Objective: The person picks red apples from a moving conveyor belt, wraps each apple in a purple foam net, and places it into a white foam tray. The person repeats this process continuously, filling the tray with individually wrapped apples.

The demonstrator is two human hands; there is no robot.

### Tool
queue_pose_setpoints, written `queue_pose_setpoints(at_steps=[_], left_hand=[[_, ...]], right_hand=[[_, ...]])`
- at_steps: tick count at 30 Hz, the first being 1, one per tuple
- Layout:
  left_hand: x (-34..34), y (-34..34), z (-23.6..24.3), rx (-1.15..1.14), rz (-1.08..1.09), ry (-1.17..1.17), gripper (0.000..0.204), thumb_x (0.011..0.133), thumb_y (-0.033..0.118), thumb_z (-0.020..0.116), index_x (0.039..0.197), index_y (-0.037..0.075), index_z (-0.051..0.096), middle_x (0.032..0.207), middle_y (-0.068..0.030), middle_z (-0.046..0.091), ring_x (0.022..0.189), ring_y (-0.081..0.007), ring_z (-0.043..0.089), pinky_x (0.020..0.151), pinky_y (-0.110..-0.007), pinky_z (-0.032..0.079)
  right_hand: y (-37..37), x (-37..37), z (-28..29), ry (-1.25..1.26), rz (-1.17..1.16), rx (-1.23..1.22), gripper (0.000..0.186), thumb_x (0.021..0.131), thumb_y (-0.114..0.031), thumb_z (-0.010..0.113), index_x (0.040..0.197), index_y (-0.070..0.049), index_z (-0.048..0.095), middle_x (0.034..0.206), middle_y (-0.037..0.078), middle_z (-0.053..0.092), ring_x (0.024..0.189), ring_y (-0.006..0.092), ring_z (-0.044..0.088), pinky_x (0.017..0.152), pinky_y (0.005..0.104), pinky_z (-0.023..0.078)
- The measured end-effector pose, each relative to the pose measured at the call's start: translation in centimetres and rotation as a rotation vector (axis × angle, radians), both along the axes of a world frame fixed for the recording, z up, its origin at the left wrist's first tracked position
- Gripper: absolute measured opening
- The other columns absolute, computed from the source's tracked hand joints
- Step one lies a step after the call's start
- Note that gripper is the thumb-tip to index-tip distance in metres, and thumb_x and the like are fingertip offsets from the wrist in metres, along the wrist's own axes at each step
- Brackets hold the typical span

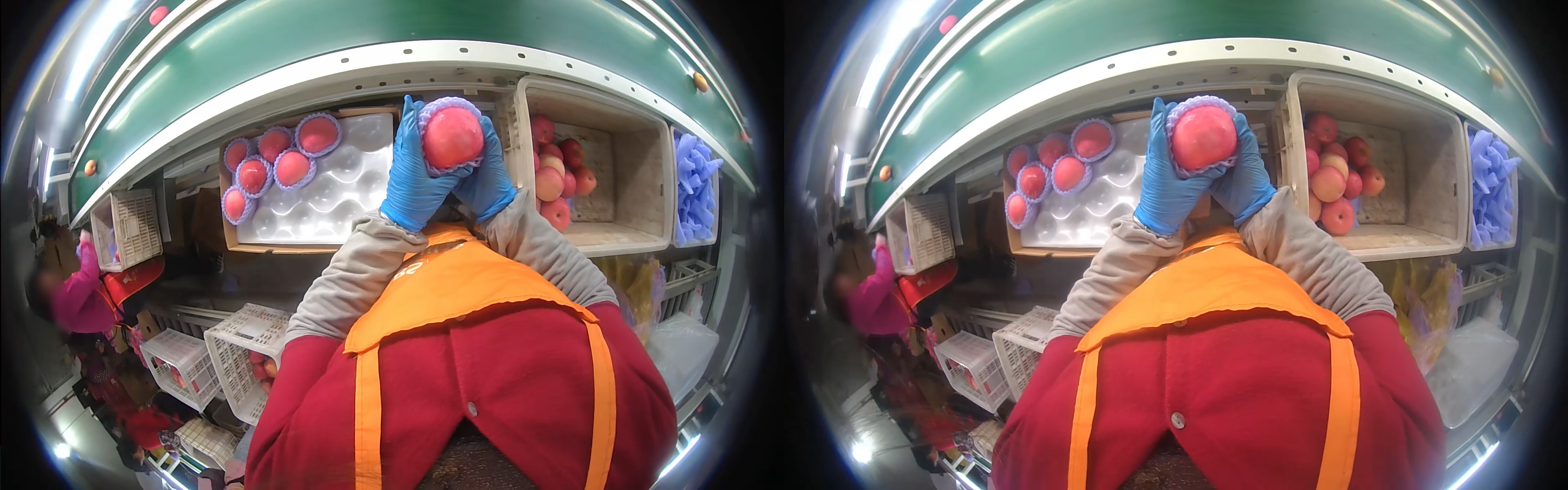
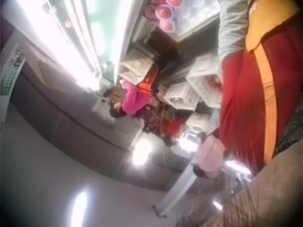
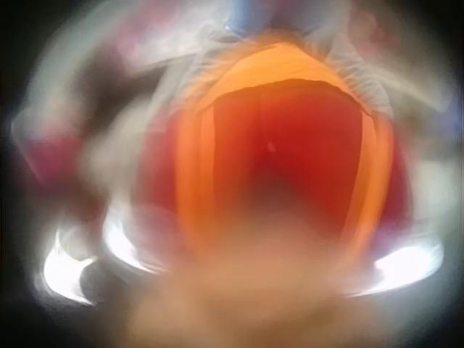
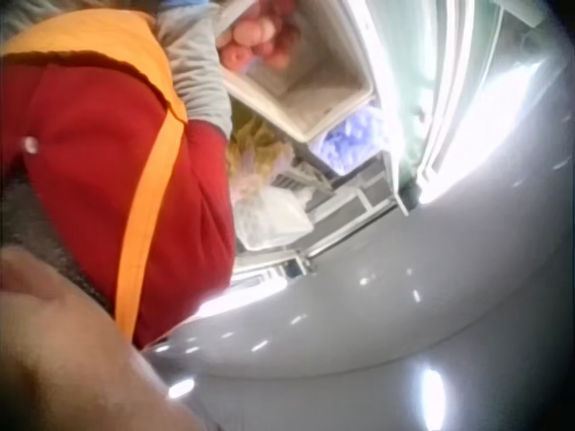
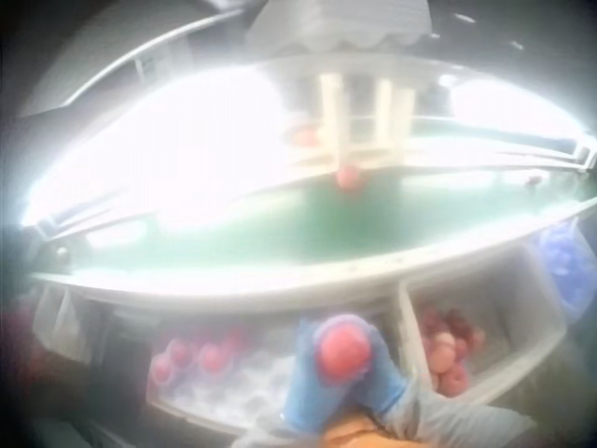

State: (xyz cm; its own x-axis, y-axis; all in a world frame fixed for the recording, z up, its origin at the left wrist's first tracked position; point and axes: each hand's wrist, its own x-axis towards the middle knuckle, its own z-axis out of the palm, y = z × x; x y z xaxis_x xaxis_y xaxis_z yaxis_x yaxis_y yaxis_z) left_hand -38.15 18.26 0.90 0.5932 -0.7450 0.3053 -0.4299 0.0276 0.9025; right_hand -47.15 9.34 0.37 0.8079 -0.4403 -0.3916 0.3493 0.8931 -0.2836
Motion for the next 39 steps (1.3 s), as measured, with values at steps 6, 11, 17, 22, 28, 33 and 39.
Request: queue_pose_setpoints(at_steps=[6,11,17,22,28,33,39], left_hand=[[2.0,1.7,0.1,0.010,-0.060,-0.111,0.111,0.059,0.026,0.090,0.144,0.002,0.022,0.136,-0.0158,0.042,0.123,-0.0263,0.045,0.103,-0.035,0.038],[2.8,3.3,0.9,-0.135,-0.215,0.346,0.079,0.078,0.031,0.075,0.140,0.003,0.034,0.143,-0.0159,0.038,0.127,-0.0265,0.042,0.106,-0.037,0.035],[3.6,5.4,-0.5,-0.321,-0.186,0.844,0.044,0.096,0.027,0.053,0.130,-0.001,0.050,0.135,-0.0119,0.050,0.123,-0.0196,0.047,0.107,-0.032,0.034],[4.8,8.2,-2.0,-0.260,-0.115,0.686,0.058,0.090,0.036,0.061,0.134,0.001,0.046,0.140,-0.0147,0.043,0.130,-0.0241,0.039,0.110,-0.037,0.029],[5.2,11.6,0.8,0.235,0.114,-0.121,0.118,0.059,0.040,0.085,0.146,0.000,0.017,0.138,-0.0235,0.038,0.129,-0.0407,0.035,0.108,-0.043,0.030],[7.1,17.1,-3.4,0.233,0.212,0.019,0.118,0.057,0.034,0.087,0.145,-0.002,0.017,0.124,-0.0228,0.048,0.115,-0.0389,0.048,0.100,-0.043,0.039],[14.5,28.3,-6.7,0.358,0.403,-0.008,0.106,0.059,0.031,0.089,0.142,0.003,0.028,0.129,-0.0202,0.045,0.118,-0.0330,0.049,0.100,-0.040,0.042]], right_hand=[[0.1,0.3,1.3,0.035,0.095,-0.043,0.056,0.088,-0.051,0.057,0.126,-0.010,0.050,0.123,0.009,0.057,0.112,0.0234,0.055,0.099,0.0396,0.044],[0.3,0.8,0.0,0.020,0.233,-0.054,0.056,0.087,-0.050,0.060,0.124,-0.009,0.052,0.120,0.009,0.059,0.108,0.0218,0.057,0.097,0.0377,0.046],[2.4,2.3,-0.6,-0.002,0.324,-0.051,0.055,0.085,-0.049,0.063,0.121,-0.008,0.053,0.118,0.009,0.059,0.104,0.0203,0.059,0.095,0.0372,0.048],[4.1,3.9,-1.0,0.007,0.438,-0.015,0.056,0.085,-0.049,0.063,0.121,-0.007,0.053,0.117,0.011,0.060,0.105,0.0227,0.059,0.094,0.0387,0.048],[6.9,6.6,-1.9,0.232,0.485,-0.150,0.057,0.086,-0.049,0.061,0.125,-0.008,0.051,0.118,0.012,0.059,0.107,0.0249,0.059,0.093,0.0412,0.050],[10.6,9.7,-2.5,0.315,0.771,-0.148,0.056,0.088,-0.052,0.057,0.128,-0.012,0.051,0.121,0.007,0.056,0.108,0.0235,0.057,0.090,0.0435,0.049],[13.4,15.5,-6.0,0.469,0.932,-0.718,0.047,0.092,-0.048,0.052,0.131,-0.020,0.050,0.123,0.002,0.053,0.112,0.0183,0.050,0.091,0.0391,0.040]])
